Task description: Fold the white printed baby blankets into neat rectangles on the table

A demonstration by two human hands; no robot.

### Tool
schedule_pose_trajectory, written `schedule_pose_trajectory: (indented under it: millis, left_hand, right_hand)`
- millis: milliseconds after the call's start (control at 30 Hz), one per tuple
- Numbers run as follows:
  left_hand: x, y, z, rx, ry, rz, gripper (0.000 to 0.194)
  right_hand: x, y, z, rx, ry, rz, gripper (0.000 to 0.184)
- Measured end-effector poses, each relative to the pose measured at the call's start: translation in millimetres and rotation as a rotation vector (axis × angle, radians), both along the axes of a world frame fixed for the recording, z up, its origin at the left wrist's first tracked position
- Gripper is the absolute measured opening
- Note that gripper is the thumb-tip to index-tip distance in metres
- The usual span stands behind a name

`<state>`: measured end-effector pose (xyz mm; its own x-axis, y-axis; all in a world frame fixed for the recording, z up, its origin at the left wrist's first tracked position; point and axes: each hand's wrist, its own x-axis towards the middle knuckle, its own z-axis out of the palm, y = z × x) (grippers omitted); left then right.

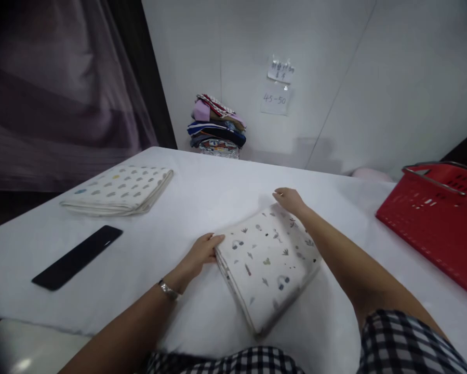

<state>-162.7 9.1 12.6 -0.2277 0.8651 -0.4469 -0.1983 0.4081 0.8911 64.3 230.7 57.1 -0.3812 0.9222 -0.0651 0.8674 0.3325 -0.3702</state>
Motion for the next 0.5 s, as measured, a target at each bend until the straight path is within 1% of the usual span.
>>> schedule_pose_trajectory:
  millis: [67, 133, 200, 267, 333, 400, 500]
  left_hand:
    - [-0.8, 1.0, -2.4, 0.009, 0.08, 0.035, 0.035]
    - [-1.1, 1.5, -4.4, 0.023, 0.126, 0.056, 0.034]
    - [-0.9, 1.3, -5.3, 0.034, 0.148, 0.072, 0.033]
    - [-0.5, 0.9, -4.7, 0.03, 0.146, 0.087, 0.034]
    - [0.1, 0.6, -2.9, 0.006, 0.118, 0.103, 0.037]
    - [0.8, 0.9, -1.1, -0.012, 0.093, 0.116, 0.04]
    - [1.8, 1.9, 0.0, -0.016, 0.086, 0.127, 0.044]
  right_hand:
    - [10.5, -15.1, -21.1, 0.029, 0.021, 0.054, 0.045]
    - [17.7, -22.3, -40.6, 0.015, 0.03, 0.095, 0.05]
    - [22.1, -22.1, -51.2, -0.005, 0.038, 0.116, 0.054]
    - [24.6, -19.4, -52.1, -0.01, 0.046, 0.123, 0.058]
    - [26.1, -19.8, -48.5, 0.014, 0.057, 0.111, 0.061]
    - [26.9, -24.8, -47.1, 0.063, 0.05, 0.115, 0.061]
    - [27.0, -34.4, -52.2, 0.096, -0.035, 0.169, 0.058]
